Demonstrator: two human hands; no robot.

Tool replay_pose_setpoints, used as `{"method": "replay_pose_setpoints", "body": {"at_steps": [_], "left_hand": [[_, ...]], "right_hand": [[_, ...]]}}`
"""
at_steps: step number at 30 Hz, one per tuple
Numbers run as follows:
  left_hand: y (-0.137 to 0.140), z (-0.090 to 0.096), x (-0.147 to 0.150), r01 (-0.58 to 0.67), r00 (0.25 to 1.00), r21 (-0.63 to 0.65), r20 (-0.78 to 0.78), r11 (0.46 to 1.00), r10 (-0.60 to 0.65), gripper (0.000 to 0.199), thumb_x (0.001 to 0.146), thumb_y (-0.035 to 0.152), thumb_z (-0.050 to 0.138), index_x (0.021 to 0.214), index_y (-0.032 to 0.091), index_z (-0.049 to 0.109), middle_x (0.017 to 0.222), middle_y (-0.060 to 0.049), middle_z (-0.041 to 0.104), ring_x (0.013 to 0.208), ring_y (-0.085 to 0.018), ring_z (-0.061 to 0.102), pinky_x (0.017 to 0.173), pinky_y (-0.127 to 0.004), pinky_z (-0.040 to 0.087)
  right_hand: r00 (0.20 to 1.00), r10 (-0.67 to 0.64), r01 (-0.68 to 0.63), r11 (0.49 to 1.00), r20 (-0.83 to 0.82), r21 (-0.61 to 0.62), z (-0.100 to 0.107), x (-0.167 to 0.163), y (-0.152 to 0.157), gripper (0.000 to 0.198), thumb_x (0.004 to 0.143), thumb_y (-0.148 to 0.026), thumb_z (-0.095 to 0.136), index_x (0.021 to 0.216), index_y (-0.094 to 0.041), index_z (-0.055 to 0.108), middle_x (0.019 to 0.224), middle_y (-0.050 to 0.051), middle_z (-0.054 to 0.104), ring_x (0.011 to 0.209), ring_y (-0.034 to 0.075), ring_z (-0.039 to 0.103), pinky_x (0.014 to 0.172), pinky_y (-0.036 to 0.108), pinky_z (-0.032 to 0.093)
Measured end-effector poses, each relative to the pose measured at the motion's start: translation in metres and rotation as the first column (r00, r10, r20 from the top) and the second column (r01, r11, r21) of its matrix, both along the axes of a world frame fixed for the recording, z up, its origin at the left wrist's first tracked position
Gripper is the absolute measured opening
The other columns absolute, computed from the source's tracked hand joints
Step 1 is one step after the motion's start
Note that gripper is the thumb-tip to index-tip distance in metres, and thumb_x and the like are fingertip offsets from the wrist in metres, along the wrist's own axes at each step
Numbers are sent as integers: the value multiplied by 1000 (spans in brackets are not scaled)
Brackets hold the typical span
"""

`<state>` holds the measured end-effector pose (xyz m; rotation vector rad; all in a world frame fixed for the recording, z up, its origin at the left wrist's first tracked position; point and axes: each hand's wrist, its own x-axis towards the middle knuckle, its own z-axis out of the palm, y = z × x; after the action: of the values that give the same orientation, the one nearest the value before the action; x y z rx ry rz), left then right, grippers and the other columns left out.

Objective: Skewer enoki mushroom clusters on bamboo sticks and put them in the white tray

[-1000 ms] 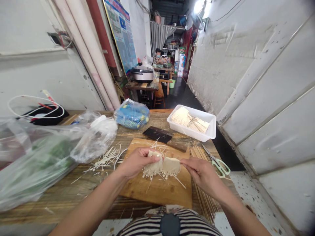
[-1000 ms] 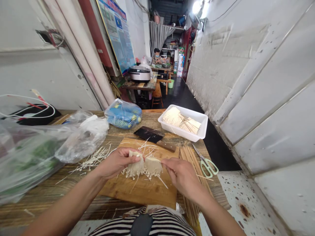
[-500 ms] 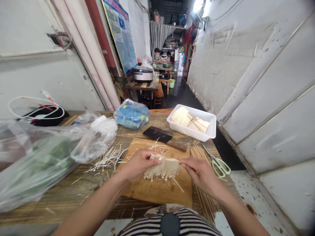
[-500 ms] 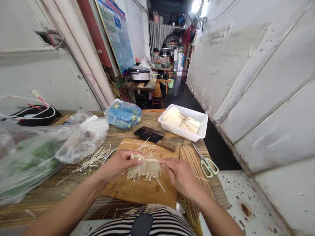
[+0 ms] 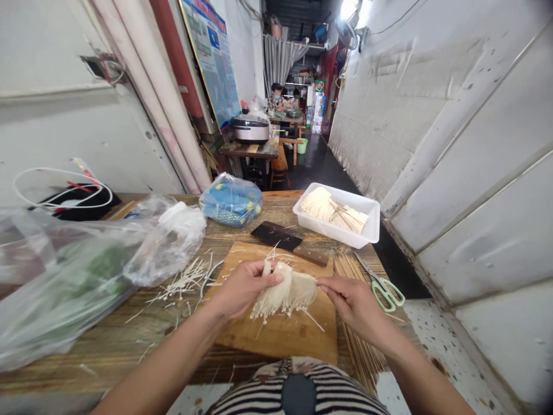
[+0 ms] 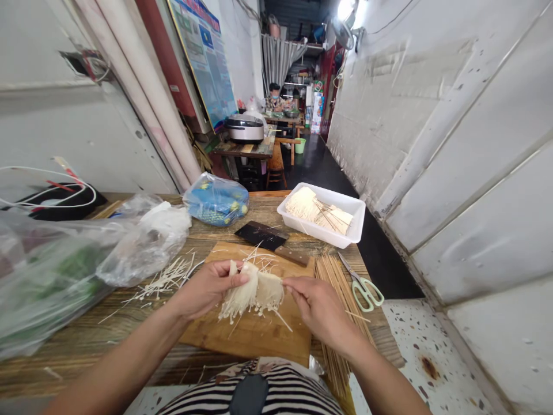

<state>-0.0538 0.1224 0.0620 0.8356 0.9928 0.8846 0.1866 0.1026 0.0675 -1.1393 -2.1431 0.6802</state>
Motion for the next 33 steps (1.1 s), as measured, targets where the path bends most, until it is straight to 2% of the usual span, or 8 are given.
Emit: {"method": "replay_pose_setpoints", "body": {"at_steps": [8,16,23,31,33], "left_hand": [[0,1,1,-75,992,11,105,997,73,32,60,30,82,85,14,72,72,-2,71,67,-12,62,68,-24,49],[-2,-1,8,-140,984,-15,105,990,141,26,52,30,86,68,15,72,68,0,71,60,-10,60,61,-20,48],[-3,-2,8,-133,989,-24,59,991,134,28,50,31,86,65,12,72,66,-1,70,59,-10,59,60,-21,47],[-4,-1,7,7,999,-25,41,1000,-6,30,54,34,84,72,12,74,65,-5,70,59,-13,59,61,-24,48],[-5,-1,7,19,999,-30,37,999,-18,30,54,34,84,72,12,74,66,-4,70,59,-12,59,60,-24,47]], "right_hand": [[999,-15,14,1000,-33,-19,-3,0,2,27,92,-20,47,107,-25,68,103,3,72,91,17,68,80,29,52],[999,-38,38,999,-8,-27,-4,0,3,25,92,-22,46,104,-24,68,103,3,72,92,19,68,80,31,52],[998,-56,55,998,-16,-14,-7,-2,0,25,91,-21,47,102,-23,69,99,3,73,88,17,69,77,28,52],[999,30,-33,996,-38,-82,-2,2,6,23,91,-21,48,101,-21,69,100,4,72,88,16,67,78,27,49],[999,39,-42,994,-37,-98,0,1,5,22,92,-23,47,97,-21,68,94,3,72,83,16,66,74,26,47]]}}
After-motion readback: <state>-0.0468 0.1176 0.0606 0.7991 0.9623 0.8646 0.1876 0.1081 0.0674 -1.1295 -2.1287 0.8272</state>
